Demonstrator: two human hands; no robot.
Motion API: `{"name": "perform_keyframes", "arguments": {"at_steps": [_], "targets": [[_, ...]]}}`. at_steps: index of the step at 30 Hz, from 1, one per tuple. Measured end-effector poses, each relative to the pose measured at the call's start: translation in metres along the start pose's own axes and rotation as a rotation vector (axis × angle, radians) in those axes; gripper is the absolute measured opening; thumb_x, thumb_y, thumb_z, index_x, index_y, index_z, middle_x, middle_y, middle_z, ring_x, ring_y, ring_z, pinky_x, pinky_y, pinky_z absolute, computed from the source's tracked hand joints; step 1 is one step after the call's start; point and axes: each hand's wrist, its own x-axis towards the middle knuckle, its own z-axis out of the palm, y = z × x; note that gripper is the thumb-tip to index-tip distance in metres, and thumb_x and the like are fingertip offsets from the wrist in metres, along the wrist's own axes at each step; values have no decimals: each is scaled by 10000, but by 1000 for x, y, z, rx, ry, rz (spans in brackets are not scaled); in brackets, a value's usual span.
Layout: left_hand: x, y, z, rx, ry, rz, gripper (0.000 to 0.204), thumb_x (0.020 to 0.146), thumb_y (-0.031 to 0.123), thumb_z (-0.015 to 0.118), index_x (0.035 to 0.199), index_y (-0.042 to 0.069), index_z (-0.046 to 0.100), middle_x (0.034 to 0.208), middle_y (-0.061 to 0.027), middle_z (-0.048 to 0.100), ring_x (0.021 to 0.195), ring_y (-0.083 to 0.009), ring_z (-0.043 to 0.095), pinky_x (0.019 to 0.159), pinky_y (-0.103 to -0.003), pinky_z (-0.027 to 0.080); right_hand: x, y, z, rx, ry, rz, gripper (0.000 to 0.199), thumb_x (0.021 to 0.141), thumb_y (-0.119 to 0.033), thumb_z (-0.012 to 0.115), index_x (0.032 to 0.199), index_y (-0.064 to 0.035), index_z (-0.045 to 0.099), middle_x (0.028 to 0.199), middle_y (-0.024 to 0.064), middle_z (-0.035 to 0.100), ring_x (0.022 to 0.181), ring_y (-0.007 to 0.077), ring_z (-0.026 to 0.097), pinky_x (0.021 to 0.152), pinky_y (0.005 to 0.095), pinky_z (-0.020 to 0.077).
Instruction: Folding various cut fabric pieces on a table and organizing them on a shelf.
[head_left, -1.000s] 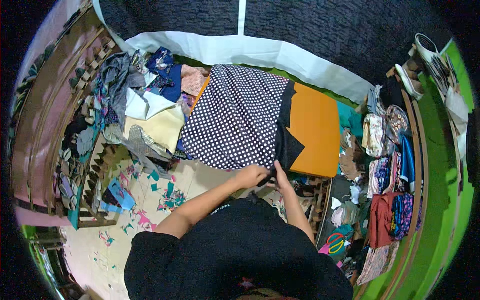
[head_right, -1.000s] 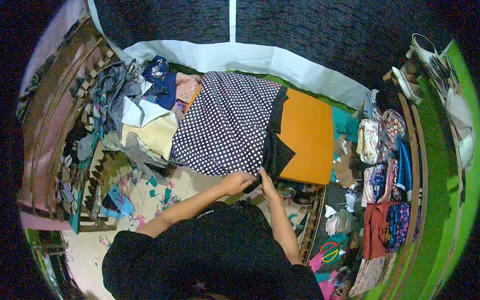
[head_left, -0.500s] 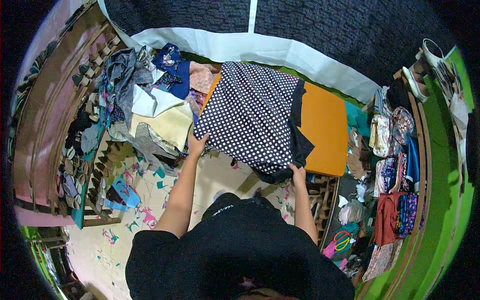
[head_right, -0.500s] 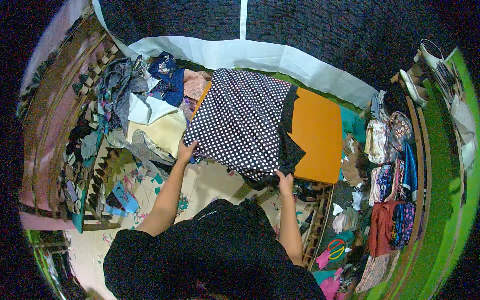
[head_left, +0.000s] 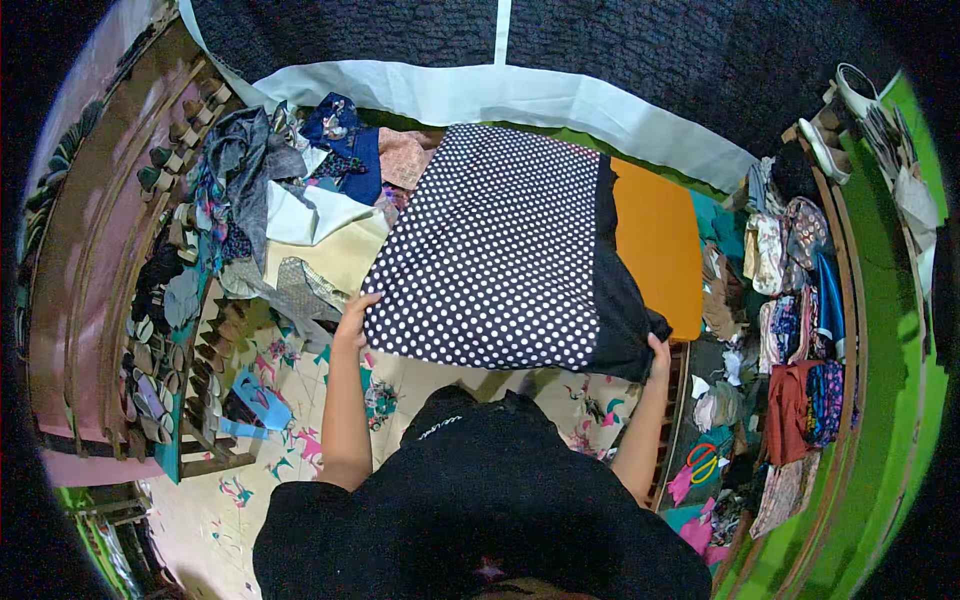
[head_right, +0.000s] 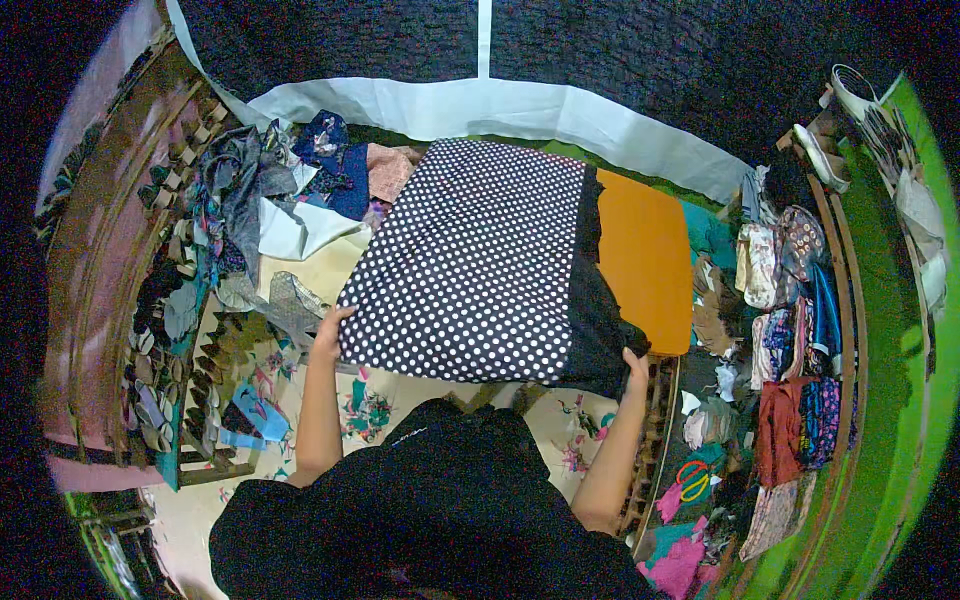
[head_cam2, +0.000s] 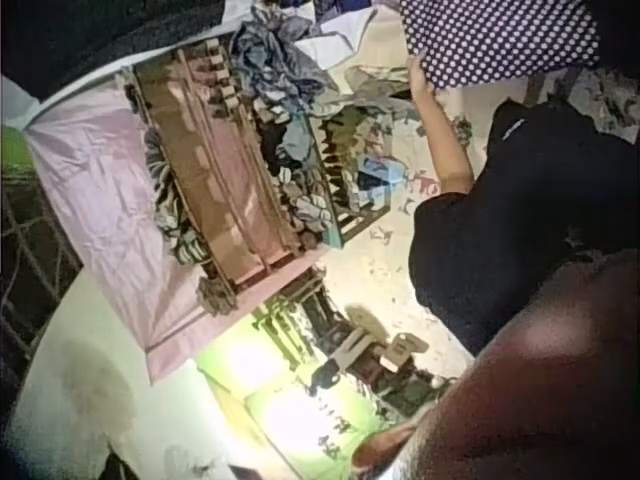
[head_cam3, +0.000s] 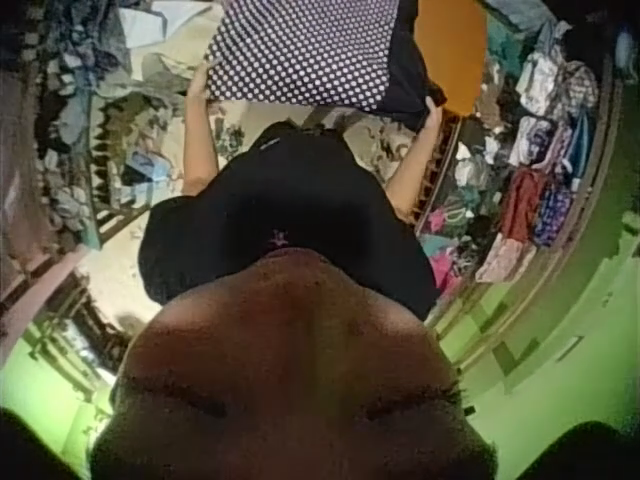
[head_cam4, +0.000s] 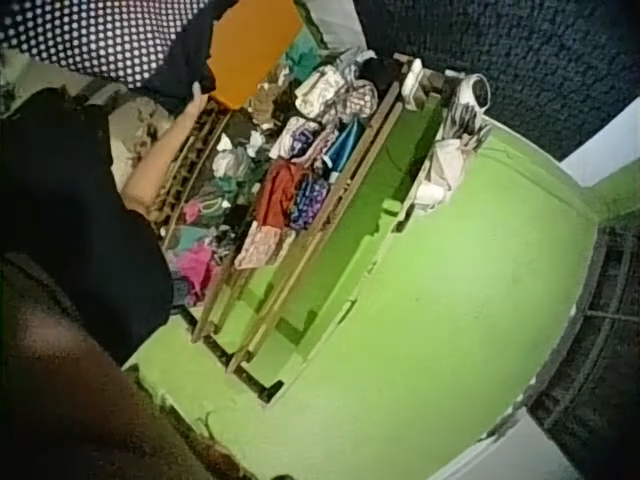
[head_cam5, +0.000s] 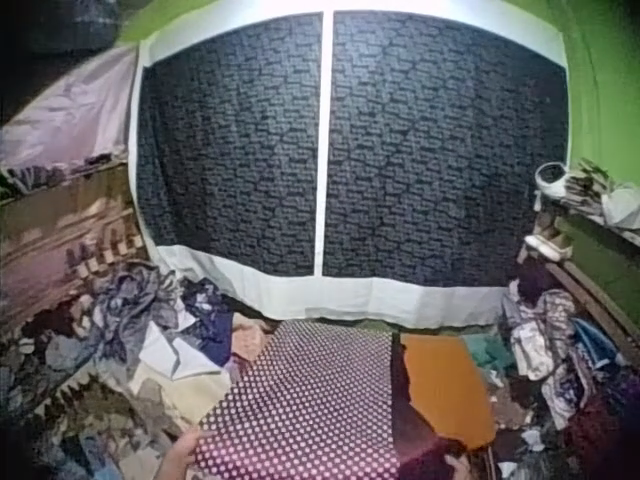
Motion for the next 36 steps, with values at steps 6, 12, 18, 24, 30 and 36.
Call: {"name": "perform_keyframes", "arguments": {"at_steps": [6, 12, 18, 24, 30, 36], "targets": [[-30, -62, -35, 117, 39, -327, 315, 672, -26, 472, 986, -45, 484, 904, -107, 568, 725, -175, 584, 633, -270, 505, -48, 37, 14, 118, 293, 411, 532, 720, -296, 576, 1150, -19, 432, 1114, 100, 492, 962, 243, 496, 831, 347, 391], [-55, -2, -14, 222, -78, -207, 372, 628, 3, 495, 992, -75, 483, 903, -109, 576, 742, -173, 587, 674, -265, 498, -58, 25, -1, -3, 92, 399, 507, 724, -268, 555, 1096, 61, 452, 1053, 150, 529, 918, 264, 525, 827, 342, 401], [-89, 82, 20, 65, -133, 61, 423, 617, 4, 529, 1020, -80, 429, 892, -139, 567, 685, -170, 594, 610, -250, 507, -88, -49, 17, 237, -59, -1, 483, 623, -133, 527, 1055, 74, 466, 1004, 170, 542, 877, 290, 551, 794, 388, 441], [-125, 101, 15, 21, -237, 258, 545, 536, 77, 538, 1041, -76, 402, 960, -183, 532, 848, -248, 560, 776, -337, 456, -144, -59, 15, 545, -88, -275, 710, 509, -153, 552, 1160, 63, 367, 1144, 228, 428, 1030, 358, 447, 881, 434, 374], [-91, 90, 16, 70, -183, 139, 475, 629, 93, 519, 1061, -70, 407, 956, -161, 539, 831, -201, 567, 742, -292, 470, -154, -51, 10, 360, 141, -183, 534, 591, -169, 538, 1073, 47, 458, 1018, 191, 520, 904, 315, 528, 779, 405, 441], [-31, 76, 34, -174, -215, 59, 261, 740, 111, 487, 963, -24, 485, 874, -128, 582, 747, -209, 596, 658, -303, 509, -106, -30, 3, 415, 34, -148, 386, 712, -153, 520, 1047, 36, 488, 1015, 147, 540, 908, 281, 531, 814, 391, 411]]}}
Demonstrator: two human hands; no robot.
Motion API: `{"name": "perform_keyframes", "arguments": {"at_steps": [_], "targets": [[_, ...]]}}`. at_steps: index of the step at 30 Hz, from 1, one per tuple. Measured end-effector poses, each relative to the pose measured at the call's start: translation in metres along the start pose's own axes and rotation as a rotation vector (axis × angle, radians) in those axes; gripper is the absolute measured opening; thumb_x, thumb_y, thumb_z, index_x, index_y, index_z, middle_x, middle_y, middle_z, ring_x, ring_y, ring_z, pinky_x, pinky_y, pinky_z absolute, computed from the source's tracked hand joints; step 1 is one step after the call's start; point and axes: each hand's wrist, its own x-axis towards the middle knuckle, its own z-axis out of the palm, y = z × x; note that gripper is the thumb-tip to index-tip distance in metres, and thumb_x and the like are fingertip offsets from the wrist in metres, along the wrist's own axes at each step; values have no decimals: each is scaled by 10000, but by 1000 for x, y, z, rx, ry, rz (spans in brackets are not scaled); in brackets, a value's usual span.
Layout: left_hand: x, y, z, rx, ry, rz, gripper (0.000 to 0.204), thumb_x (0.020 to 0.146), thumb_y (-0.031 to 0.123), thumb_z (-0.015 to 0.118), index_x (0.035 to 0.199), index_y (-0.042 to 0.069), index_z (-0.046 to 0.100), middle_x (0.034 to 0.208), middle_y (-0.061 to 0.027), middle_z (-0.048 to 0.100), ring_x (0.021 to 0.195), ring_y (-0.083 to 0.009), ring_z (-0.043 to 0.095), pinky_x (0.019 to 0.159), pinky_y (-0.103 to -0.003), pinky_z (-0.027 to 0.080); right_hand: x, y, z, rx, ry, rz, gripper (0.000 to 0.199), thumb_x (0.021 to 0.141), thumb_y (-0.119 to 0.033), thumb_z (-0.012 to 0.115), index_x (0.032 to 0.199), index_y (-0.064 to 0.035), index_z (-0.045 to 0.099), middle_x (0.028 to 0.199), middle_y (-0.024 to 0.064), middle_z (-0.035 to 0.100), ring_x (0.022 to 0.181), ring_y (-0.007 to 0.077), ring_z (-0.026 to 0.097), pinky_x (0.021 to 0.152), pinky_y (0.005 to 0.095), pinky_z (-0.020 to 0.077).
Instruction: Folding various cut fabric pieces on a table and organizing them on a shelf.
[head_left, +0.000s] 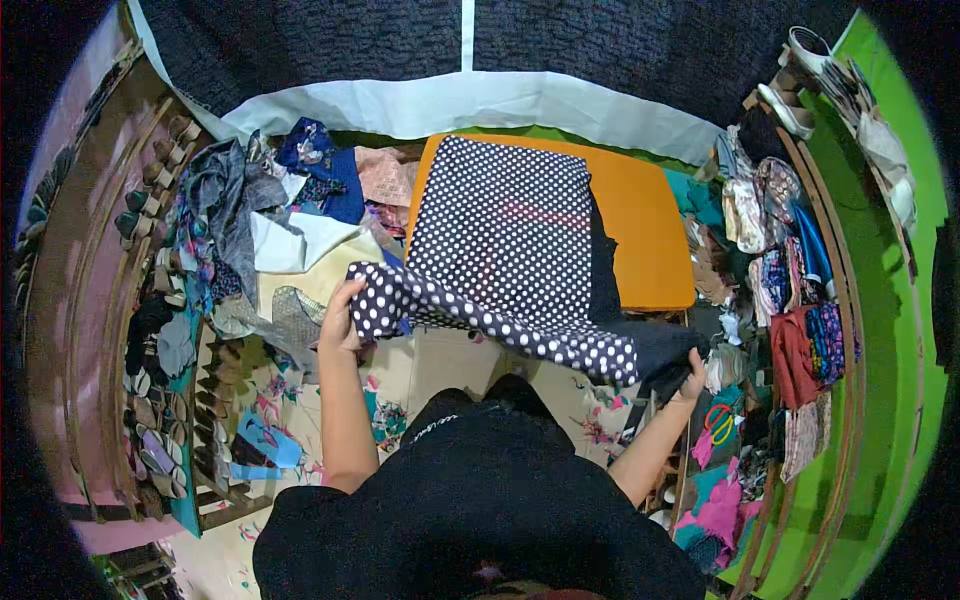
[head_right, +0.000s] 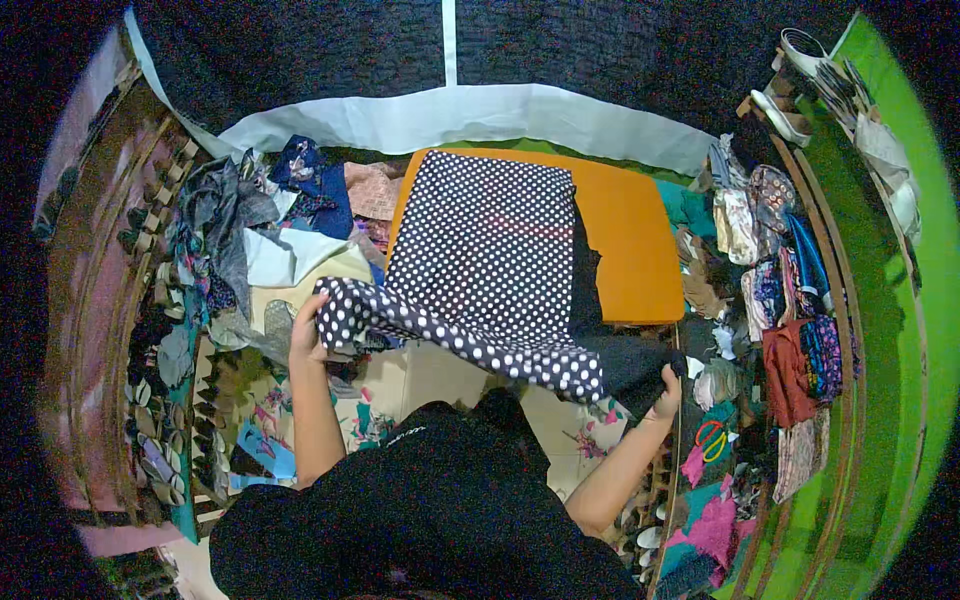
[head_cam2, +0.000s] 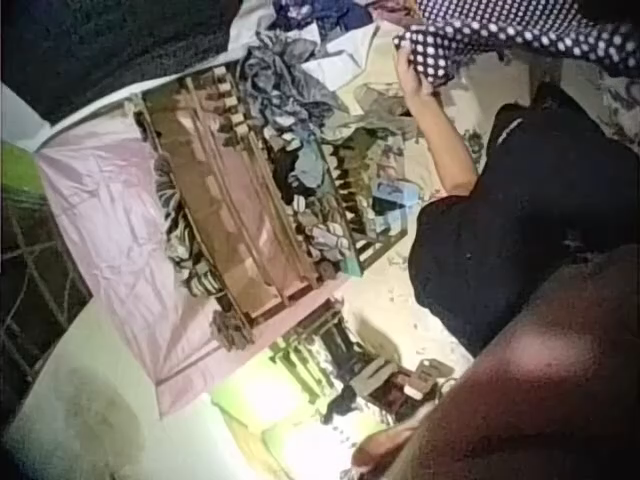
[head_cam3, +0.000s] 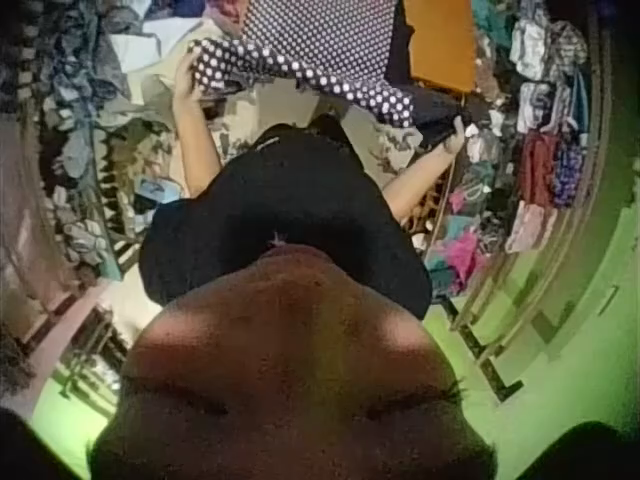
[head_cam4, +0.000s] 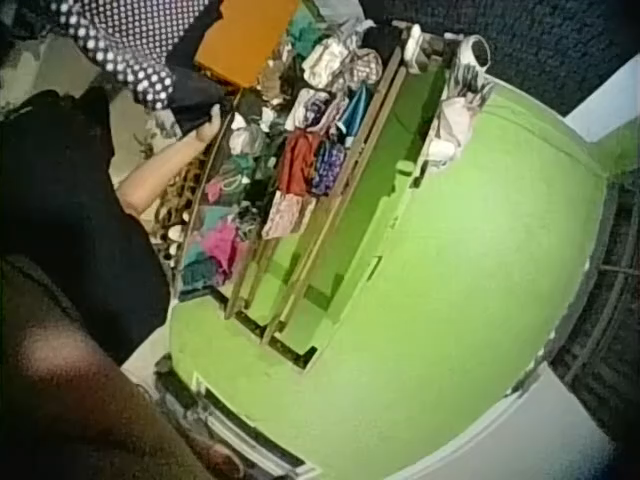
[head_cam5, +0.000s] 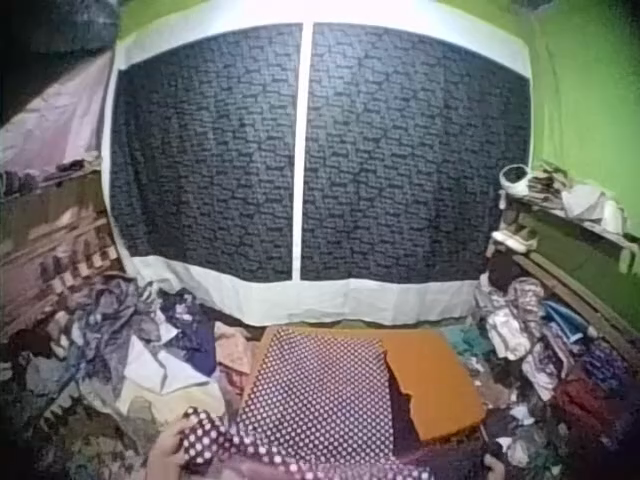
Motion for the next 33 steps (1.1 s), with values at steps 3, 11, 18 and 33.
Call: {"name": "perform_keyframes", "arguments": {"at_steps": [3, 11, 18, 33], "targets": [[32, 11, 18, -94, -7, 37, 222, 784, 135, 446, 918, -23, 525, 878, -114, 594, 761, -194, 597, 643, -305, 513, 28, -7, 27, 39, -59, -83, 360, 808, -249, 483, 1044, 22, 502, 1045, 132, 539, 952, 265, 519, 874, 380, 373], [178, 36, 72, -139, -177, -118, 280, 819, 136, 367, 1004, -47, 471, 973, -176, 545, 890, -277, 546, 805, -513, 432, 194, -17, 68, -1, -23, 77, 266, 794, -190, 525, 986, -5, 529, 985, 111, 570, 873, 244, 557, 774, 361, 448], [333, -8, 79, -174, -48, -115, 369, 821, 240, 386, 1140, 56, 371, 1224, -126, 381, 1044, -308, 446, 854, -515, 341, 335, 18, 115, 210, 73, 152, 612, 780, -437, 496, 1137, 33, 333, 1163, 173, 419, 1067, 283, 423, 922, 453, 310], [319, -135, 57, 1838, 333, 113, 538, 651, 262, 603, 1140, 123, 428, 1290, -198, 248, 1190, -370, 212, 954, -492, 199, 336, 120, 33, -1589, 535, -77, 653, 667, -257, 650, 1176, 7, 337, 1235, 247, 210, 1134, 388, 223, 939, 452, 223]]}}
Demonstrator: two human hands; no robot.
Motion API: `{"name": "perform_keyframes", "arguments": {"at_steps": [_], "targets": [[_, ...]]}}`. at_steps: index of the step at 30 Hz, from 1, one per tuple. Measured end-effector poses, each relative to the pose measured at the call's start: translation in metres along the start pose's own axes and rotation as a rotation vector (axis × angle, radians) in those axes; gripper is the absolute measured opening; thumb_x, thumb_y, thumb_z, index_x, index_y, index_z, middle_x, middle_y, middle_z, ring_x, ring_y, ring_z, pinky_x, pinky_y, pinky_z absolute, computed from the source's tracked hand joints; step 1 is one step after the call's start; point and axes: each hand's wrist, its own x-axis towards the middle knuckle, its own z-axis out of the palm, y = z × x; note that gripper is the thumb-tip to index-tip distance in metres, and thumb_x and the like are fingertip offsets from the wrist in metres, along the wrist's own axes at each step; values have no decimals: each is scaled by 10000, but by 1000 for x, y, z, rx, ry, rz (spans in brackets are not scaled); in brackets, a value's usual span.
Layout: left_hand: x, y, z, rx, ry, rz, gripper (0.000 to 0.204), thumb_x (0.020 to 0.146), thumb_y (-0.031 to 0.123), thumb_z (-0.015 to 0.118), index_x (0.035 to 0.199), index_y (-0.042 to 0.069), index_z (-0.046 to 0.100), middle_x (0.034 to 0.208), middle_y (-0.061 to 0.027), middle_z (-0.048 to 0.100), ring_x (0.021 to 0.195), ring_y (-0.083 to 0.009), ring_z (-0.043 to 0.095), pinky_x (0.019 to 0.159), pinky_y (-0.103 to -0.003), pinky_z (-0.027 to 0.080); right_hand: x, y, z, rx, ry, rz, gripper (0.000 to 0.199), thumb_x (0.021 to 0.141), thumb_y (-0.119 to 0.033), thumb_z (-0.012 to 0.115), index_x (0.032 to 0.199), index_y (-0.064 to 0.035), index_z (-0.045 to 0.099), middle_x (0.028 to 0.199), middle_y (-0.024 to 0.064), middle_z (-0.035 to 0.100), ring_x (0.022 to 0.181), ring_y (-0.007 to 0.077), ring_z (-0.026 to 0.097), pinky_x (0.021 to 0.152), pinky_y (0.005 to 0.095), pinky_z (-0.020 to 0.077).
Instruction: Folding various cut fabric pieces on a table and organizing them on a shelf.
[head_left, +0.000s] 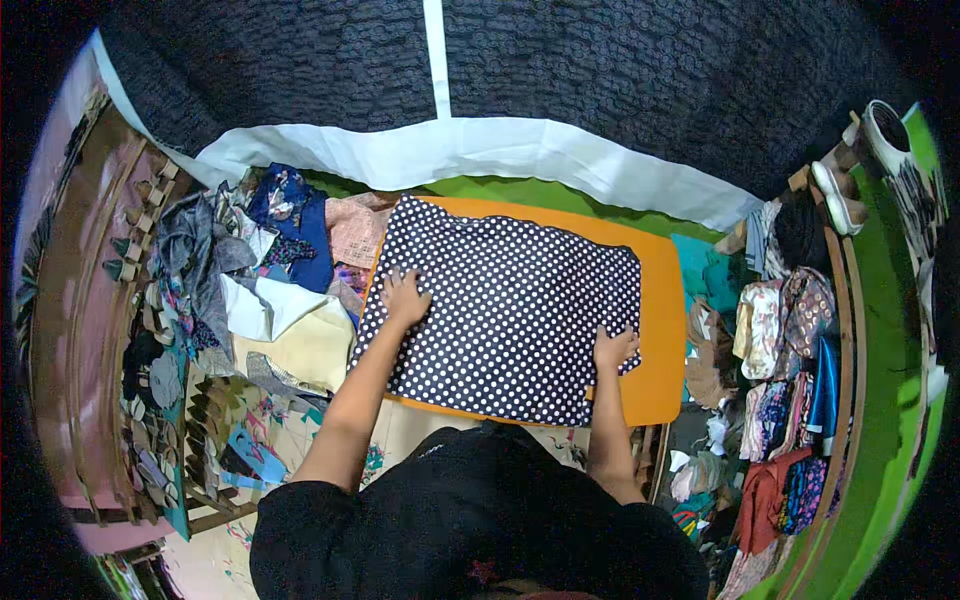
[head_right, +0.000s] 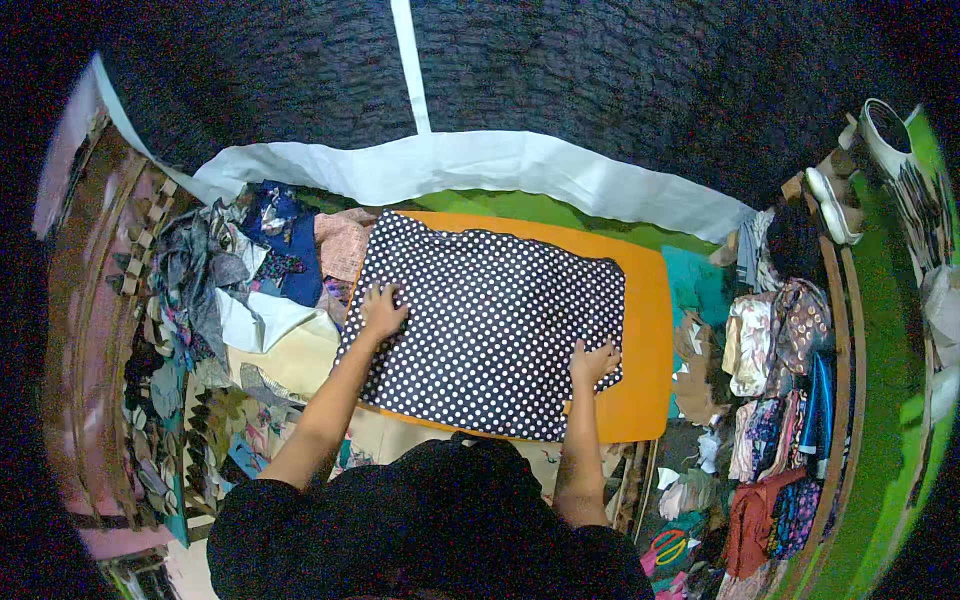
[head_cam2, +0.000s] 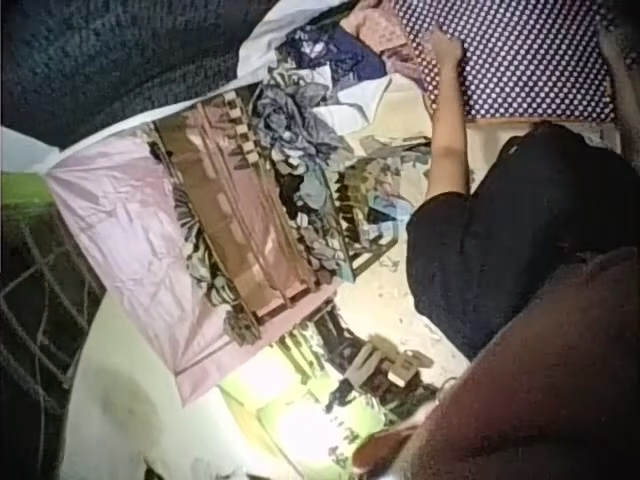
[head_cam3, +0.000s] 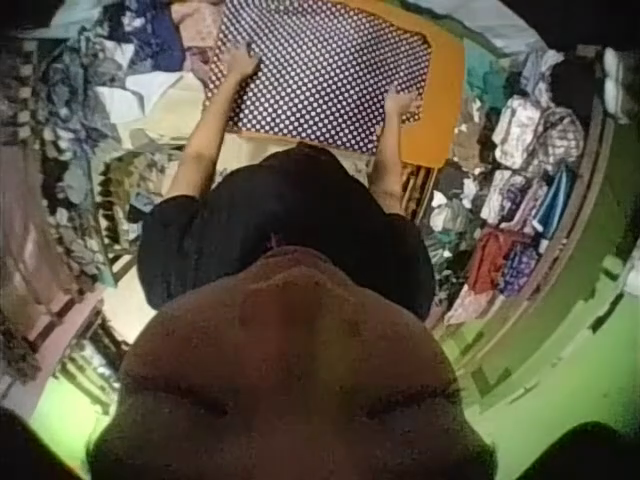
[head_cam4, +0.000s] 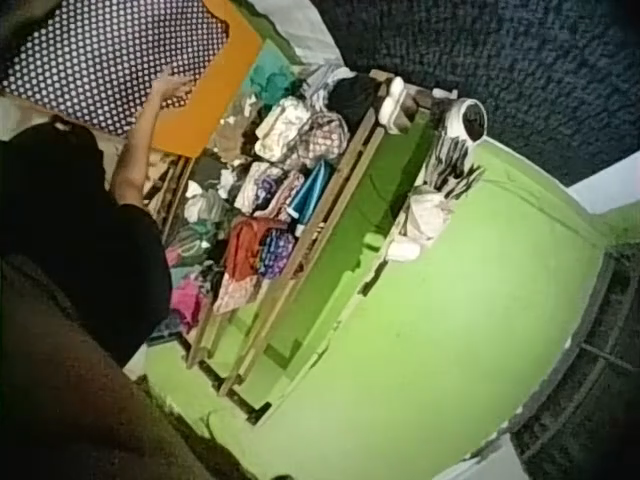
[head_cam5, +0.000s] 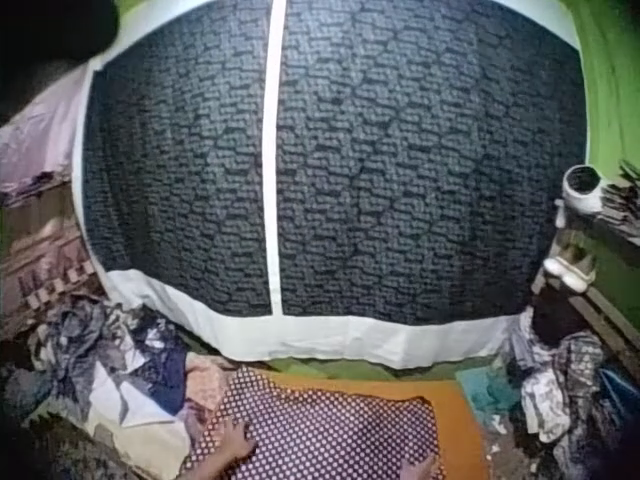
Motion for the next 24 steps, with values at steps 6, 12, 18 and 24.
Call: {"name": "perform_keyframes", "arguments": {"at_steps": [6, 12, 18, 24], "targets": [[32, 95, 24, -7, -99, 338, 560, 654, 285, 598, 1153, 117, 408, 1264, -165, 290, 1199, -337, 202, 944, -498, 205, -56, -21, -34, 57, -47, -99, 581, 678, -207, 611, 1138, 23, 342, 1145, 186, 281, 1027, 324, 291, 913, 419, 241], [76, 170, 63, 108, -123, 550, 561, 675, 195, 590, 1184, 114, 370, 1307, -100, 243, 1223, -296, 185, 926, -580, 189, -102, -20, -58, -144, -443, 79, 761, 637, -273, 636, 1212, 3, 220, 1150, 256, 260, 1038, 377, 341, 879, 449, 311], [107, 196, 68, 496, -200, 568, 392, 686, 209, 616, 1052, 141, 491, 1101, -39, 470, 1086, -236, 384, 929, -563, 182, -108, 2, -35, -90, -263, 102, 735, 582, -265, 682, 1127, 67, 319, 1002, 250, 480, 959, 366, 461, 835, 429, 344], [112, 193, 48, 170, -4, 919, 131, 662, 191, 620, 788, 155, 613, 814, -7, 569, 806, -191, 534, 769, -408, 313, -113, 2, -34, 6, -45, -120, 314, 635, -201, 638, 895, -62, 528, 838, 101, 541, 841, 275, 481, 760, 416, 320]]}}
